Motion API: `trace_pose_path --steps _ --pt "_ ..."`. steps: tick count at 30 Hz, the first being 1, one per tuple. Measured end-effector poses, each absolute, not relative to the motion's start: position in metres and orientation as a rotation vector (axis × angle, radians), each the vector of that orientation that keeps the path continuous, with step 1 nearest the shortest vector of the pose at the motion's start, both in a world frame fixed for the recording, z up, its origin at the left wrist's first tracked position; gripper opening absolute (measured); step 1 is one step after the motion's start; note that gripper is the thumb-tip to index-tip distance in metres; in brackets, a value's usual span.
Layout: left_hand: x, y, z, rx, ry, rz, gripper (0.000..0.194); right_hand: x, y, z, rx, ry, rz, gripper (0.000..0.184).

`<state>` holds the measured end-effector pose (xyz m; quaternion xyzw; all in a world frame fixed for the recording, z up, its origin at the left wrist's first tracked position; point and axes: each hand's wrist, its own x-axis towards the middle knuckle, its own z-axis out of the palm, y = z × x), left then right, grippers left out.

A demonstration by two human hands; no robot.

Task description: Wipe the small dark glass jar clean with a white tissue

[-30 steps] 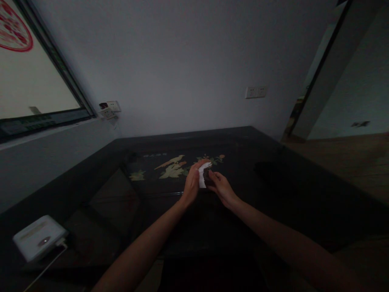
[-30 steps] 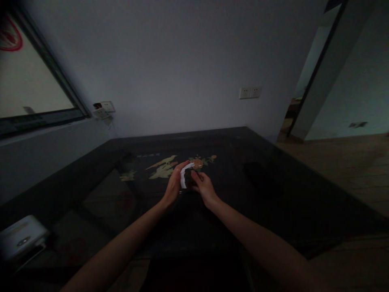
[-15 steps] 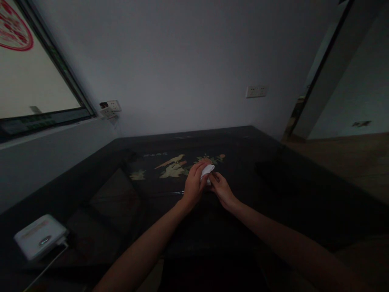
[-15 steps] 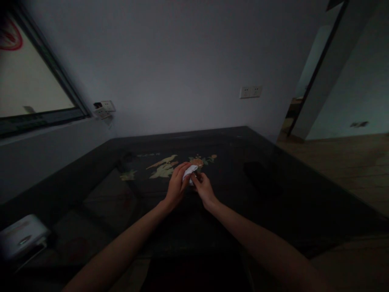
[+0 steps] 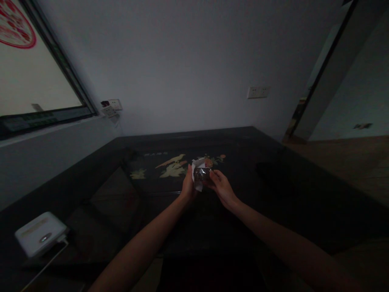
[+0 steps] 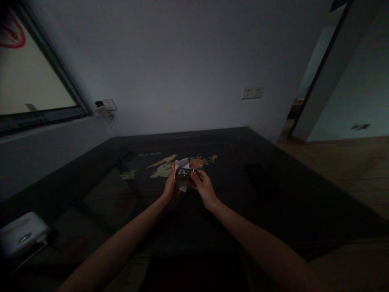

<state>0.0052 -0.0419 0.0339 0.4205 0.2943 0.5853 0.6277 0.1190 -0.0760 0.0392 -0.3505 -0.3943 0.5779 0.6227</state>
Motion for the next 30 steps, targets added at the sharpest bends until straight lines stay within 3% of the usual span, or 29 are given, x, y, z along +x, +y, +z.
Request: trace_pose_path --steps 8,12,23,30 --pt "-0.003 -0.058 0.039 1.804 0.866 1.675 0.041 0.115 -0.078 0.037 -0.828 -0.935 1.259 0.042" --pt "-0.004 -0.057 0.040 2.136 0.907 1.637 0.035 0.115 -0.076 0.034 -0.871 -0.945 1.187 0.043" --pt "0.003 -0.044 0.036 1.025 0.799 1.482 0.043 0.118 -0.078 0.039 -0.819 -0.954 1.317 0.045" --pt "0.006 -0.047 0.039 0.855 0.698 1.448 0.042 0.117 -0.079 0.040 -0.775 -0.962 1.370 0.044"
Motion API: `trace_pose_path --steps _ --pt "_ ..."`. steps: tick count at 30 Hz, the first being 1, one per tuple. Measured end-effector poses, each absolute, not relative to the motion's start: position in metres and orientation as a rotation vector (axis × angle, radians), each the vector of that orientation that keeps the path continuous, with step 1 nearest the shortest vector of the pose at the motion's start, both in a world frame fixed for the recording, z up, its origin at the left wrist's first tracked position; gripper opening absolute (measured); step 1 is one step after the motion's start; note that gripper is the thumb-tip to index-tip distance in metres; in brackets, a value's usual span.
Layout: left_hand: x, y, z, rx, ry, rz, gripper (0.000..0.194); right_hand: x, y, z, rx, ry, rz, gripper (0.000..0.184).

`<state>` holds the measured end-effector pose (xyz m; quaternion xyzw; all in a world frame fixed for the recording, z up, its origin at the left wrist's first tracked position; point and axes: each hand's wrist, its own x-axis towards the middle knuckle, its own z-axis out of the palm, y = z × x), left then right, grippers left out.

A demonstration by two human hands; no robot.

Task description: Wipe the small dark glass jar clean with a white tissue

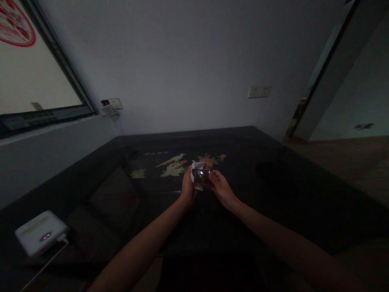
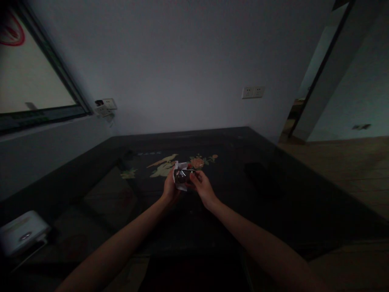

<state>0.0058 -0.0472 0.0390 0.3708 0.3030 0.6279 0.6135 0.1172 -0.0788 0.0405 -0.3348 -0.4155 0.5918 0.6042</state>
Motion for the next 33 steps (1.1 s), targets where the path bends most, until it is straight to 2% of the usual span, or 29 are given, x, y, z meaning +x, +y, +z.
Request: trace_pose_path --steps 8,14,17,23,33 --pt "-0.003 -0.064 0.048 1.653 0.899 1.699 0.040 0.117 -0.079 0.039 -0.844 -1.035 1.275 0.046" --pt "-0.007 -0.059 0.048 2.305 0.935 1.597 0.037 0.116 -0.077 0.035 -0.887 -1.020 1.174 0.042" --pt "-0.007 -0.056 0.047 2.104 0.921 1.638 0.038 0.116 -0.078 0.035 -0.872 -1.012 1.200 0.041" --pt "-0.002 -0.045 0.037 1.089 0.822 1.539 0.035 0.118 -0.078 0.035 -0.870 -1.011 1.292 0.043" --pt "0.006 -0.043 0.037 0.986 0.795 1.463 0.044 0.118 -0.079 0.039 -0.798 -0.988 1.336 0.044"
